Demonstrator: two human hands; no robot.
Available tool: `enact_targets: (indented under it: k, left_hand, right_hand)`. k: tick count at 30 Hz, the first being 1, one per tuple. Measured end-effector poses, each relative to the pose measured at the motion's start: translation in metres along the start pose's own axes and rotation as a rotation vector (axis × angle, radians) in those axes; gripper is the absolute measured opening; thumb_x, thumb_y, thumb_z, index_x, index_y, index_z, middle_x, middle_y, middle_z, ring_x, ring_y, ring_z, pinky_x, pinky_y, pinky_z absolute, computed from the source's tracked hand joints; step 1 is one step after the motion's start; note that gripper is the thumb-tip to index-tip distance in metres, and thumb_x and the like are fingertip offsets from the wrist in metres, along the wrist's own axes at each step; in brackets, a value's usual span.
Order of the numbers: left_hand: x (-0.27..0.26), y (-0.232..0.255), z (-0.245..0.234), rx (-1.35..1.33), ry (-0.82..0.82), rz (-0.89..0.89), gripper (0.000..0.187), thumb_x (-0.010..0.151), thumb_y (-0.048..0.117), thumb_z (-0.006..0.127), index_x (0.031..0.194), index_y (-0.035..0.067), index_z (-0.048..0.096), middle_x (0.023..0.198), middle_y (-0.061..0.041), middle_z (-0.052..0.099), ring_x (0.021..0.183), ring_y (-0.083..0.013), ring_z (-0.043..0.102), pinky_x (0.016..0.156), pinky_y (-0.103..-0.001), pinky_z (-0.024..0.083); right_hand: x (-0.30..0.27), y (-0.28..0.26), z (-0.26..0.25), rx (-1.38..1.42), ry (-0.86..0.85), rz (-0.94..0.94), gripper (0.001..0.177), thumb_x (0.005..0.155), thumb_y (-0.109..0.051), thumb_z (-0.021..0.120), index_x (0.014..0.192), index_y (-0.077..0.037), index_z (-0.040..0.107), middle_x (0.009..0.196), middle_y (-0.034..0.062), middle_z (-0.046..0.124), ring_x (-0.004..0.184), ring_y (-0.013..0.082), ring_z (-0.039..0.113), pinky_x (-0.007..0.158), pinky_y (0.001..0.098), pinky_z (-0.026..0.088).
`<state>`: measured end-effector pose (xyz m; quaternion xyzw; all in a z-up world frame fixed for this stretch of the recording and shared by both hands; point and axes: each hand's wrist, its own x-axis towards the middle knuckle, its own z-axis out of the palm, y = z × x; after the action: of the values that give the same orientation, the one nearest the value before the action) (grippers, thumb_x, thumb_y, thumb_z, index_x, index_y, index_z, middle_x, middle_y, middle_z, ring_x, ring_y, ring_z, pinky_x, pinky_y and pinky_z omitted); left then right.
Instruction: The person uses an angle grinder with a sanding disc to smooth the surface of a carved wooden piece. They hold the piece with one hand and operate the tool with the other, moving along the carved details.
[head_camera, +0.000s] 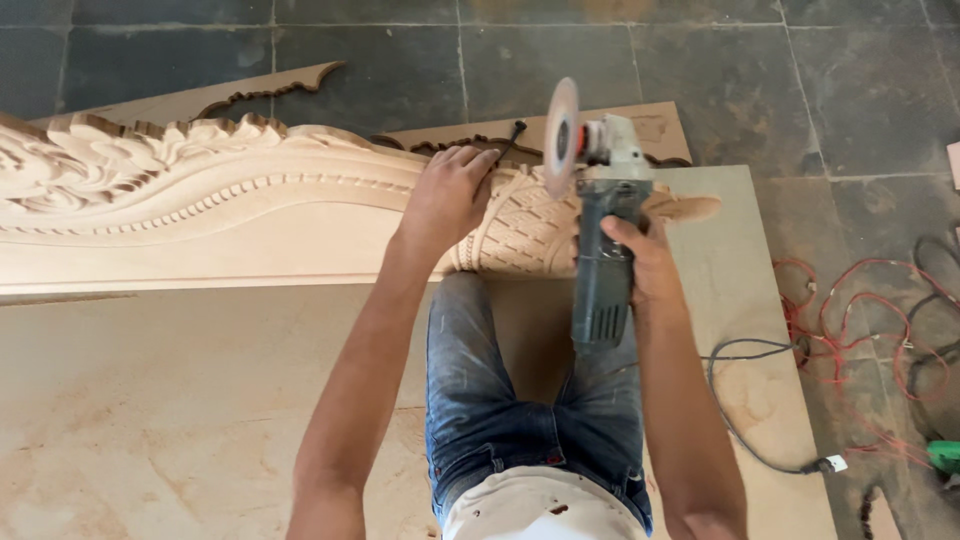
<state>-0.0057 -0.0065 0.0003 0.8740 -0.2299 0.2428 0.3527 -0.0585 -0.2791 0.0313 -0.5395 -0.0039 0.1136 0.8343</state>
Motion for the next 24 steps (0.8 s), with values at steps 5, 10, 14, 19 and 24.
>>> enact_targets:
  k: [5,10,14,19,24]
  left_hand:
    - [-0.001,0.001,0.004,0.008,0.008,0.011,0.027,0.091,0.009,0.068,0.116,-0.001,0.068,0.109,-0.017,0.068,0.109,-0.0370,0.062,0.100,-0.047,0.048]
    - [-0.002,0.006,0.006,-0.008,0.066,-0.006,0.024,0.091,0.007,0.067,0.113,0.000,0.068,0.109,-0.017,0.067,0.107,-0.0366,0.061,0.098,-0.047,0.047]
    - [-0.002,0.009,0.006,-0.002,0.095,-0.016,0.021,0.092,0.006,0.066,0.112,0.001,0.068,0.109,-0.016,0.068,0.107,-0.0359,0.061,0.097,-0.047,0.047]
    - [0.002,0.012,0.004,0.002,0.096,-0.017,0.018,0.092,0.004,0.065,0.109,0.001,0.068,0.107,-0.016,0.069,0.105,-0.0354,0.062,0.095,-0.047,0.048]
    - [-0.001,0.012,0.003,0.004,0.073,-0.010,0.023,0.090,0.002,0.063,0.112,0.000,0.069,0.107,-0.016,0.069,0.105,-0.0348,0.063,0.096,-0.046,0.049]
  right_hand:
    - [-0.004,-0.022,-0.005,0.107,-0.088,-0.136,0.066,0.085,-0.041,0.079,0.129,0.002,0.056,0.104,0.0185,0.069,0.088,0.0308,0.071,0.079,0.0450,0.063]
    - [-0.015,-0.038,-0.018,0.053,-0.062,-0.139,0.072,0.093,-0.059,0.071,0.129,0.002,0.058,0.104,0.0173,0.067,0.093,0.0305,0.069,0.082,0.0463,0.060]
    - [-0.018,-0.032,-0.022,0.058,0.059,-0.162,0.074,0.093,-0.067,0.067,0.126,-0.001,0.058,0.100,0.0177,0.068,0.086,0.0306,0.070,0.074,0.0455,0.060]
    - [-0.018,-0.037,-0.027,0.024,0.014,-0.088,0.072,0.093,-0.062,0.067,0.129,0.001,0.059,0.099,0.0188,0.068,0.083,0.0293,0.070,0.072,0.0433,0.060]
    - [-0.010,-0.010,-0.022,0.108,-0.056,0.001,0.058,0.087,-0.036,0.076,0.126,0.004,0.058,0.104,0.0177,0.069,0.087,0.0297,0.072,0.076,0.0443,0.063]
